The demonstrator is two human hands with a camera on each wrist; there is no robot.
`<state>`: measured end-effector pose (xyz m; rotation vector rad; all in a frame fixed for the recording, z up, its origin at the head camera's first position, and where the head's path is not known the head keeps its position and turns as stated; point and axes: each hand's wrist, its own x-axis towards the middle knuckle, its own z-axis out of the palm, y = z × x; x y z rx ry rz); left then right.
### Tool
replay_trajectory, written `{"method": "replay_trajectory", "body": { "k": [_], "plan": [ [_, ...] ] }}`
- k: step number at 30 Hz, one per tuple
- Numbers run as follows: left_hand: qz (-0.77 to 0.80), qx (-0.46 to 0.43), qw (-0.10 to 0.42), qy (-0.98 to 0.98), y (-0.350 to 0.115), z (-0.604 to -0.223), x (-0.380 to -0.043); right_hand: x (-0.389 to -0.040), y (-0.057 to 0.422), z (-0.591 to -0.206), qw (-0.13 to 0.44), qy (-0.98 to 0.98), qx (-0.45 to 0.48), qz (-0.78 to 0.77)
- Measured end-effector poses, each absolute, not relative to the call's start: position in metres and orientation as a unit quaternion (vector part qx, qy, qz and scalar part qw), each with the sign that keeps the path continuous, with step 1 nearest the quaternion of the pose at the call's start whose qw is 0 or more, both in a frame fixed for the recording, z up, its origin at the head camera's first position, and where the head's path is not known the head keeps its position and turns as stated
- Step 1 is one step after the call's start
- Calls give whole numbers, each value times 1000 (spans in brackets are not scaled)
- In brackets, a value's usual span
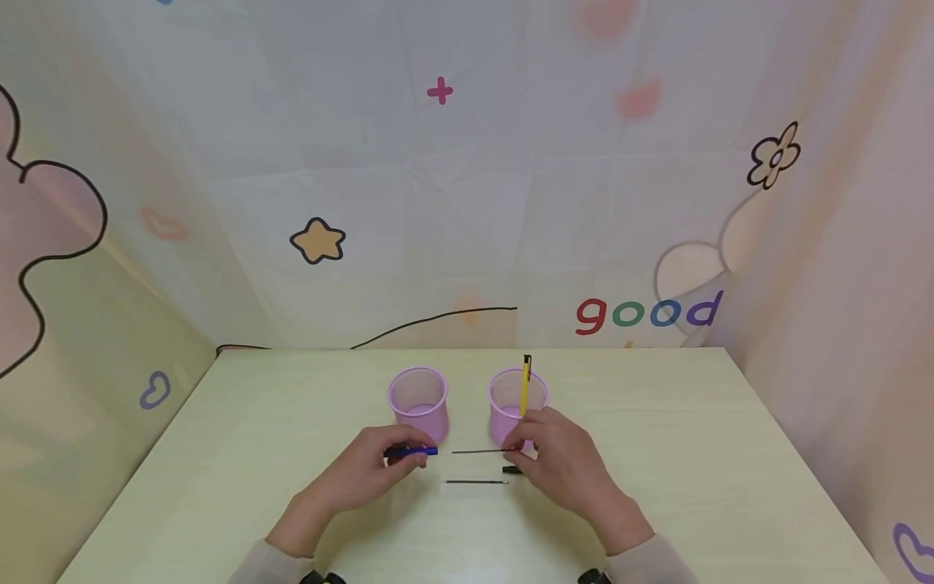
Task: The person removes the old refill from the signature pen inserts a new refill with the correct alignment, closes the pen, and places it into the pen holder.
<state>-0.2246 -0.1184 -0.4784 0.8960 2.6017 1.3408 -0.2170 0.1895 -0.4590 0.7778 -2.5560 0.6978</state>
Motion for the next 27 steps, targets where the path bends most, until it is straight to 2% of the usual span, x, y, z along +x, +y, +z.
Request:
{"method": "replay_trajectory", "body": {
  "k": [27],
  "plan": [
    [435, 296, 55, 849, -113, -477, -225, -213, 176, -456, 143, -915, 266, 270]
  ]
}}
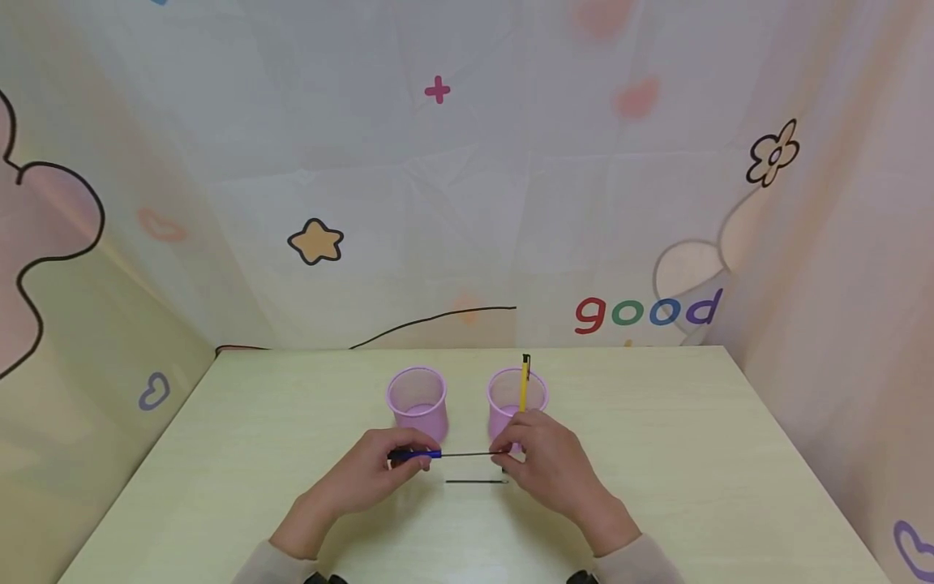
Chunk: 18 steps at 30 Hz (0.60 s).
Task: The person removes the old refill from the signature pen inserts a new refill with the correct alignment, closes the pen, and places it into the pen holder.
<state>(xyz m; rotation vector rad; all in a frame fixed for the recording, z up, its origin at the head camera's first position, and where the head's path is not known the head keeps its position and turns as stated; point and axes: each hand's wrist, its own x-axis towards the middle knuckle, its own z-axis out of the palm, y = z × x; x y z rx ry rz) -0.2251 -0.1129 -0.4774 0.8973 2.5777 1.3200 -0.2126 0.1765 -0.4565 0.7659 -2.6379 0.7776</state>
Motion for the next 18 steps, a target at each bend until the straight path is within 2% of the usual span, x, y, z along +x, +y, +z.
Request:
{"method": "replay_trajectory", "body": {
  "k": [18],
  "plan": [
    [432, 301, 58, 848, -112, -478, -225, -213, 169, -459, 143, -911, 280, 267]
  ]
}}
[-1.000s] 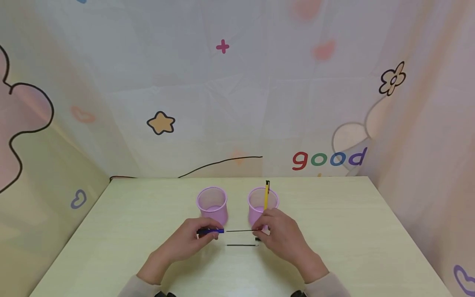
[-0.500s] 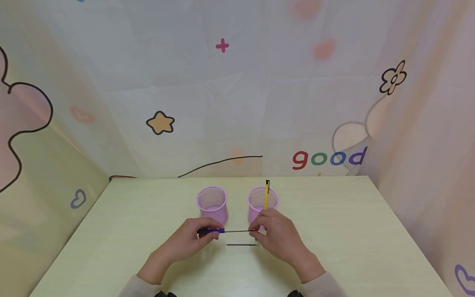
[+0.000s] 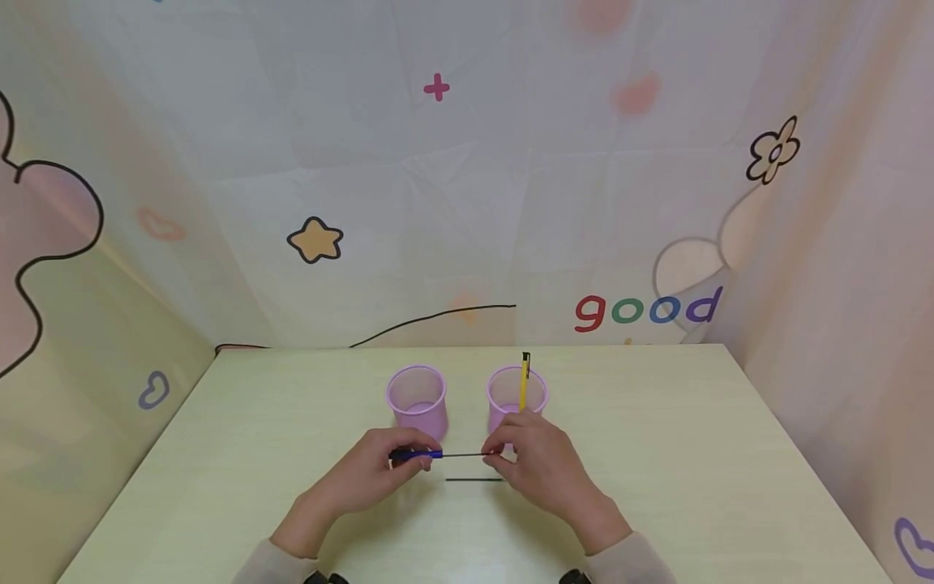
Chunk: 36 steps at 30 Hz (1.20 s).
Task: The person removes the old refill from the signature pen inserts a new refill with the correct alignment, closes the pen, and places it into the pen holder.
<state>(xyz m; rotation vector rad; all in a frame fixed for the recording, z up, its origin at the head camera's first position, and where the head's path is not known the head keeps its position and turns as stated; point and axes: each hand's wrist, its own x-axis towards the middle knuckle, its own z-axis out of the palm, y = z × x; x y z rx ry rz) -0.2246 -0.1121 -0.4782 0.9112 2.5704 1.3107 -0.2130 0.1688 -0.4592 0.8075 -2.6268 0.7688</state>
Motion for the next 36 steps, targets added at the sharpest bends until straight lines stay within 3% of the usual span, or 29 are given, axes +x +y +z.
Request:
{"method": "replay_trajectory", "body": {
  "k": [36],
  "plan": [
    [417, 312, 46, 852, -106, -474, -223, -213, 158, -458, 145, -909, 290, 263]
  ]
}}
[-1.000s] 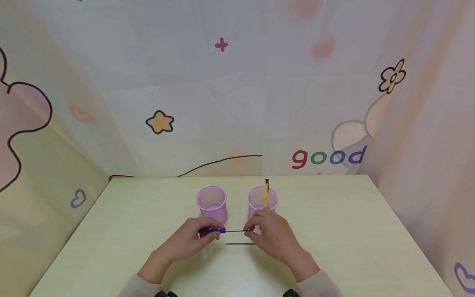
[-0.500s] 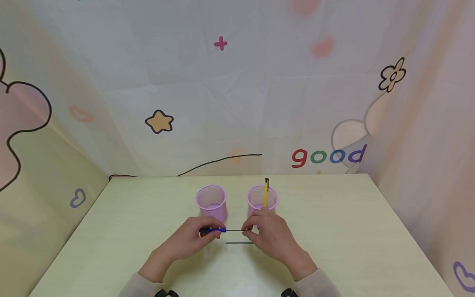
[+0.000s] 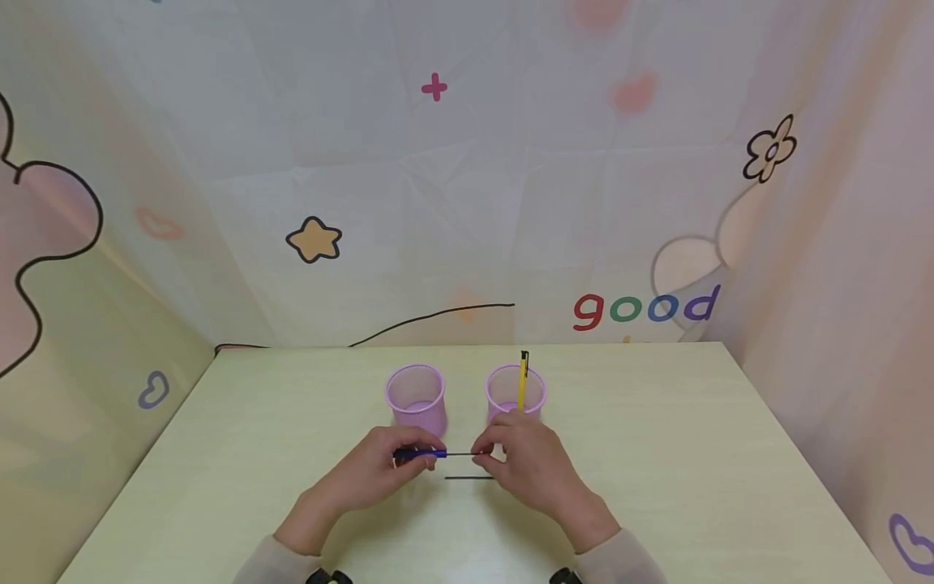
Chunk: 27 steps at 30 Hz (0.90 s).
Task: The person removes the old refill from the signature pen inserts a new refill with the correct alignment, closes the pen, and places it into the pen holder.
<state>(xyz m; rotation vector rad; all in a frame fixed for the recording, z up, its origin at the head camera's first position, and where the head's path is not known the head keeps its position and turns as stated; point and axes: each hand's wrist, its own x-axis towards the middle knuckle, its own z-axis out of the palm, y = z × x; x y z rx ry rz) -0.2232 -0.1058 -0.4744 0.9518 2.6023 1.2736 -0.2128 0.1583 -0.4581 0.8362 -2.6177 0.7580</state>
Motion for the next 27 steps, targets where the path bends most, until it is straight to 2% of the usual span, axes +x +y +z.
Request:
{"method": "replay_trajectory", "body": {
  "k": [19, 27],
  "plan": [
    [379, 313, 18, 871, -99, -476, -222, -212, 154, -464, 133, -906, 300, 268],
    [357, 311, -10, 881, -96, -478, -222, -211, 152, -465, 139, -905, 302, 266]
  ]
}}
